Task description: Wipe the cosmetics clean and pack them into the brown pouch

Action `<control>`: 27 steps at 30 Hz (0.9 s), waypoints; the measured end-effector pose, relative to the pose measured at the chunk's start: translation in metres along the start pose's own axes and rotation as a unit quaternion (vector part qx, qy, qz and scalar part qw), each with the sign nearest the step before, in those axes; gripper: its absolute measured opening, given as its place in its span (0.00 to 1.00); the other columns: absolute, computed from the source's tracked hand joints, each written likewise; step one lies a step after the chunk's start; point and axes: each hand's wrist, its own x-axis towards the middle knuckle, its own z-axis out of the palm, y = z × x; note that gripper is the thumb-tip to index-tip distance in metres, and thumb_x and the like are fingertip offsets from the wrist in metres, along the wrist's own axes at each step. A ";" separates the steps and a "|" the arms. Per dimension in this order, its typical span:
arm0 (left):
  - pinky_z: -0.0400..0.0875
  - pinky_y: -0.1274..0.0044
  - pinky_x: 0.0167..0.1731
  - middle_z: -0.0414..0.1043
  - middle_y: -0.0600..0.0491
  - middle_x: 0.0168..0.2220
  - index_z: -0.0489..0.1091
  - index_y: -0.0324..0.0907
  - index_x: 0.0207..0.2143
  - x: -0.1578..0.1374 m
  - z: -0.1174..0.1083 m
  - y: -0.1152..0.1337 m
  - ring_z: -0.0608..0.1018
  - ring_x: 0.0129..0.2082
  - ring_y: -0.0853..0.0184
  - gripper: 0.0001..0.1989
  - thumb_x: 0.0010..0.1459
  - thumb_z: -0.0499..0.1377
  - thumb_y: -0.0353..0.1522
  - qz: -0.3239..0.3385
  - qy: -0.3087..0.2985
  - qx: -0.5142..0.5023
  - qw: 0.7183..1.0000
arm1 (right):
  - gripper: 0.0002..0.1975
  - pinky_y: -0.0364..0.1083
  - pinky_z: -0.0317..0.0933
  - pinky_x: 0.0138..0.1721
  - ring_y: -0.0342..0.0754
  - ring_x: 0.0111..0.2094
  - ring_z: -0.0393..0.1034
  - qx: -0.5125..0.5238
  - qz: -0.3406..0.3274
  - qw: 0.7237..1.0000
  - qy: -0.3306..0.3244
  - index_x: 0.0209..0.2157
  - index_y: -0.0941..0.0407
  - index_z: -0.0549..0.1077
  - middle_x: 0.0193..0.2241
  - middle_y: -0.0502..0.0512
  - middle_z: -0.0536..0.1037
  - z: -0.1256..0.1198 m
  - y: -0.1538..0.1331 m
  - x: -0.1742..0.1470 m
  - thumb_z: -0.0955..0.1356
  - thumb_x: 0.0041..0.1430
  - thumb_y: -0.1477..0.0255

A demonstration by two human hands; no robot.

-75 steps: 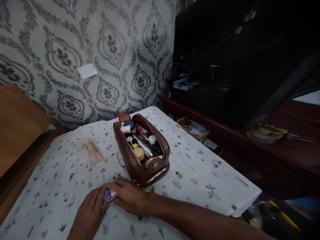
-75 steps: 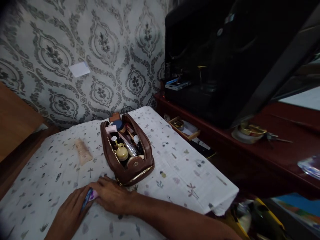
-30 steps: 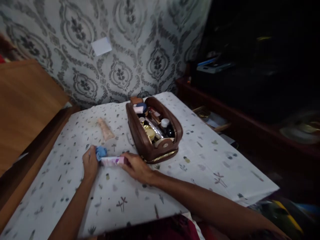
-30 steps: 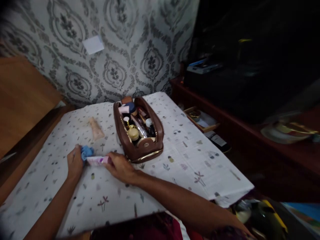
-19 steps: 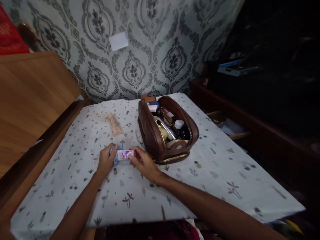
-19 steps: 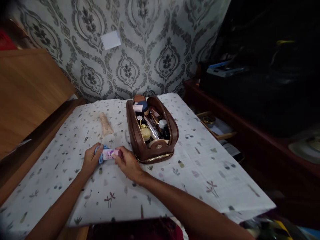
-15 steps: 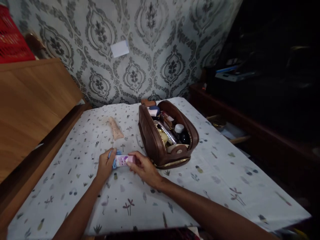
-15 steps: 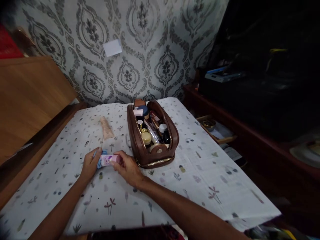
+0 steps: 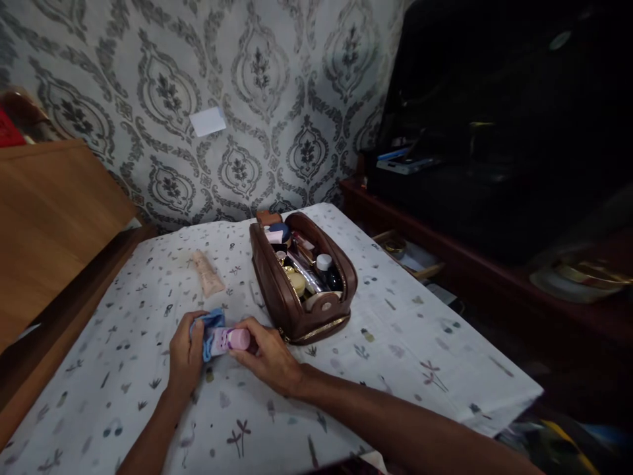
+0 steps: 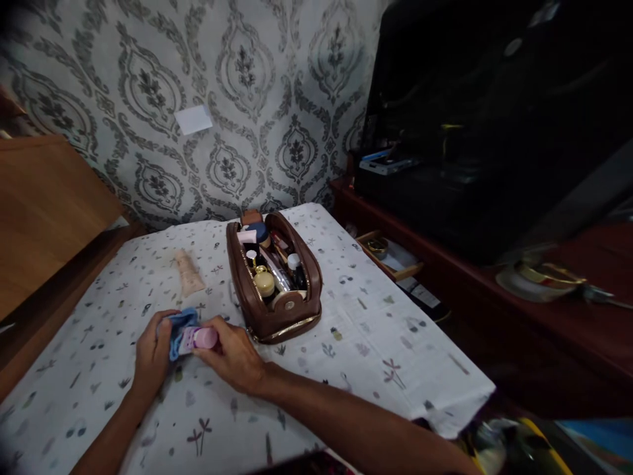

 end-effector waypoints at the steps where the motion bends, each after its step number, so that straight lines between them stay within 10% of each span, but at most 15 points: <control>1: 0.70 0.73 0.39 0.75 0.50 0.36 0.71 0.41 0.40 -0.001 0.000 -0.001 0.76 0.37 0.63 0.20 0.68 0.46 0.44 0.029 0.014 0.018 0.999 | 0.10 0.41 0.58 0.30 0.43 0.26 0.63 -0.001 0.008 1.000 0.005 0.39 0.54 0.68 0.27 0.45 0.69 0.000 -0.002 0.000 0.70 0.57 0.66; 11: 0.70 0.71 0.41 0.77 0.45 0.41 0.68 0.39 0.50 -0.010 0.010 0.002 0.77 0.40 0.60 0.15 0.67 0.52 0.39 0.356 -0.031 0.193 0.914 | 0.20 0.39 0.58 0.20 0.40 0.20 0.66 0.180 0.103 0.978 0.021 0.32 0.52 0.57 0.23 0.42 0.67 0.010 0.009 0.006 0.69 0.58 0.55; 27: 0.66 0.81 0.20 0.72 0.58 0.20 0.68 0.42 0.33 -0.006 -0.005 0.008 0.74 0.17 0.70 0.14 0.68 0.51 0.41 0.284 -0.064 0.104 0.951 | 0.18 0.40 0.59 0.31 0.42 0.32 0.64 0.154 0.014 0.988 -0.010 0.39 0.55 0.70 0.31 0.47 0.71 0.002 0.002 0.006 0.72 0.56 0.56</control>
